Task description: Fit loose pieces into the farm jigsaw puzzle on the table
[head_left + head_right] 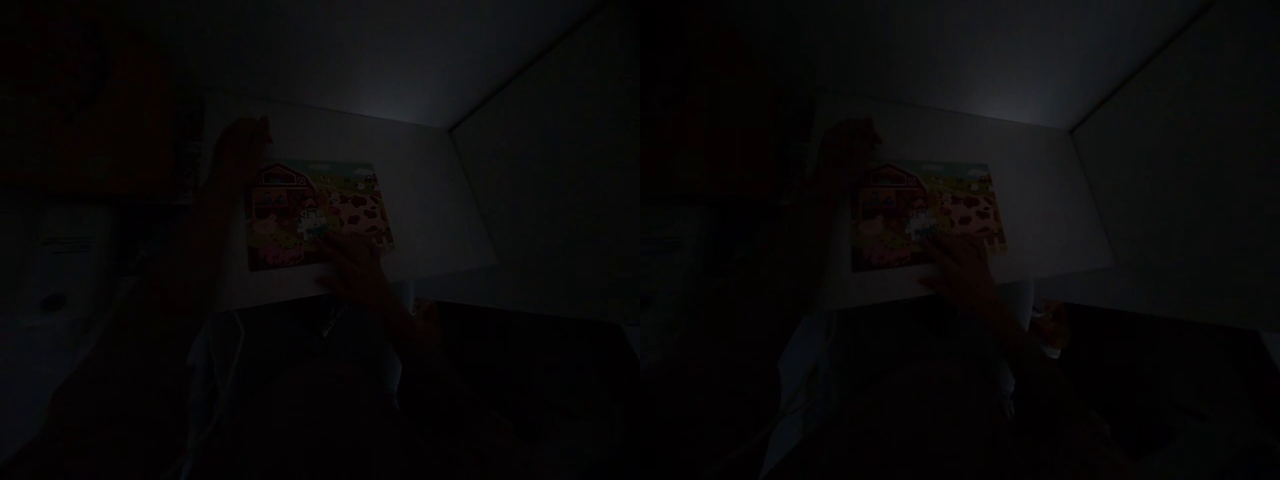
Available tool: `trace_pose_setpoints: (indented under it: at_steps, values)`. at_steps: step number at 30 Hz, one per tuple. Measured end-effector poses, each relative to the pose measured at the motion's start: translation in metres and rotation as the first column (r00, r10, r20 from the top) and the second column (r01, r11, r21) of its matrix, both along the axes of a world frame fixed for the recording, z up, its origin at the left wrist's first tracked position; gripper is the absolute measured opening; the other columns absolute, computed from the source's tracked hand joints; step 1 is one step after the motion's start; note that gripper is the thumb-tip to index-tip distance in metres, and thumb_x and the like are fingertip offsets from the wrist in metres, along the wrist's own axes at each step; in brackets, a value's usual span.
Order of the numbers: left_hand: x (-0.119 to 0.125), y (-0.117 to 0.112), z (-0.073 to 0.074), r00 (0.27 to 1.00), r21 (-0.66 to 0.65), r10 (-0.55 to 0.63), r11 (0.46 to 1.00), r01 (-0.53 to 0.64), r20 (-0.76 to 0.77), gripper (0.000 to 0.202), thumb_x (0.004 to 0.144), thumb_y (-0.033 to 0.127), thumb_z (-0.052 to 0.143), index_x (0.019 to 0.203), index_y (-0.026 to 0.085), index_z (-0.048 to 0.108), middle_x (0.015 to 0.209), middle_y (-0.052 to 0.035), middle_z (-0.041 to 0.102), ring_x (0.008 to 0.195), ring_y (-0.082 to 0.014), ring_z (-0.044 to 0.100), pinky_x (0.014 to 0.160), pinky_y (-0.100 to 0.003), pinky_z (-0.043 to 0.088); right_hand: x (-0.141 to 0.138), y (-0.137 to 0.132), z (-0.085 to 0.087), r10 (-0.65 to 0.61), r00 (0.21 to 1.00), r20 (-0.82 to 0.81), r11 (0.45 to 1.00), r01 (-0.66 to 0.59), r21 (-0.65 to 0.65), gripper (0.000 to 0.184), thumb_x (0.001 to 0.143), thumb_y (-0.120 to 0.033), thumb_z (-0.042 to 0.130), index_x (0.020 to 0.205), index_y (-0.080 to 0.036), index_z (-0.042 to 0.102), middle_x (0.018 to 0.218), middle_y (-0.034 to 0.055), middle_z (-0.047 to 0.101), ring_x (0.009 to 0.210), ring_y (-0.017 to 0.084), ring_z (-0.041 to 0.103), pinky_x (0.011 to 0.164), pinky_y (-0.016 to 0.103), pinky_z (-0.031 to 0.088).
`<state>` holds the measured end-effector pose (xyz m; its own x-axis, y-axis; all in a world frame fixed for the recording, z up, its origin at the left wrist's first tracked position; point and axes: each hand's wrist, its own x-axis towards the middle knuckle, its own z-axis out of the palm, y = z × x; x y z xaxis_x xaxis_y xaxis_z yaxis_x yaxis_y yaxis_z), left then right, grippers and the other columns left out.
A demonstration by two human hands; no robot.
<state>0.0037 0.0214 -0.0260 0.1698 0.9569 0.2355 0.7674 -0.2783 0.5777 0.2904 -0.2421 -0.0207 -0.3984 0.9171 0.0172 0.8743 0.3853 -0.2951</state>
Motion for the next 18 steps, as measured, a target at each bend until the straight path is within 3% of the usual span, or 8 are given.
trace_pose_setpoints:
  at_steps: [4,10,14,18]
  values:
    - [0.005,-0.003,0.004,0.996,-0.019,0.075,0.997,-0.074,0.050,0.054,0.134,0.033,0.037,0.117,0.013,0.084,0.126,-0.0086,0.084,0.116,-0.0162,0.070,0.110,-0.035,0.050,-0.025,-0.003,-0.003,-0.062,0.998,-0.007,0.998,0.062,0.020,0.080,0.118,-0.071,0.065,0.191,-0.050,0.041,0.192,0.0022,0.052,0.174,0.043,0.051,0.145,0.073,0.033]
    - [0.008,-0.007,0.008,0.996,-0.035,0.075,0.997,-0.073,0.039,0.050,0.133,0.030,0.039,0.120,0.015,0.084,0.125,-0.0067,0.083,0.116,-0.0156,0.070,0.111,-0.035,0.049,-0.039,-0.002,-0.009,-0.108,0.994,-0.029,0.992,0.109,0.058,0.088,0.118,-0.073,0.063,0.195,-0.048,0.029,0.194,0.0057,0.048,0.175,0.047,0.047,0.144,0.077,0.033]
    - [0.009,-0.009,0.014,0.996,-0.036,0.083,0.996,-0.082,0.016,0.051,0.133,0.028,0.037,0.119,0.016,0.085,0.127,-0.0066,0.083,0.123,-0.0158,0.073,0.115,-0.035,0.050,-0.040,-0.002,-0.010,-0.122,0.992,-0.016,0.991,0.122,0.061,0.089,0.117,-0.074,0.064,0.195,-0.048,0.030,0.192,0.0055,0.051,0.173,0.049,0.047,0.142,0.078,0.033]
    - [0.007,-0.009,0.012,0.998,-0.050,0.054,0.997,-0.053,0.012,0.054,0.133,0.031,0.036,0.123,0.011,0.085,0.132,-0.0090,0.084,0.125,-0.0158,0.073,0.115,-0.035,0.050,-0.041,0.002,-0.007,-0.111,0.994,-0.011,0.993,0.111,0.039,0.087,0.115,-0.076,0.066,0.192,-0.045,0.041,0.191,0.0068,0.053,0.170,0.051,0.048,0.141,0.078,0.034]
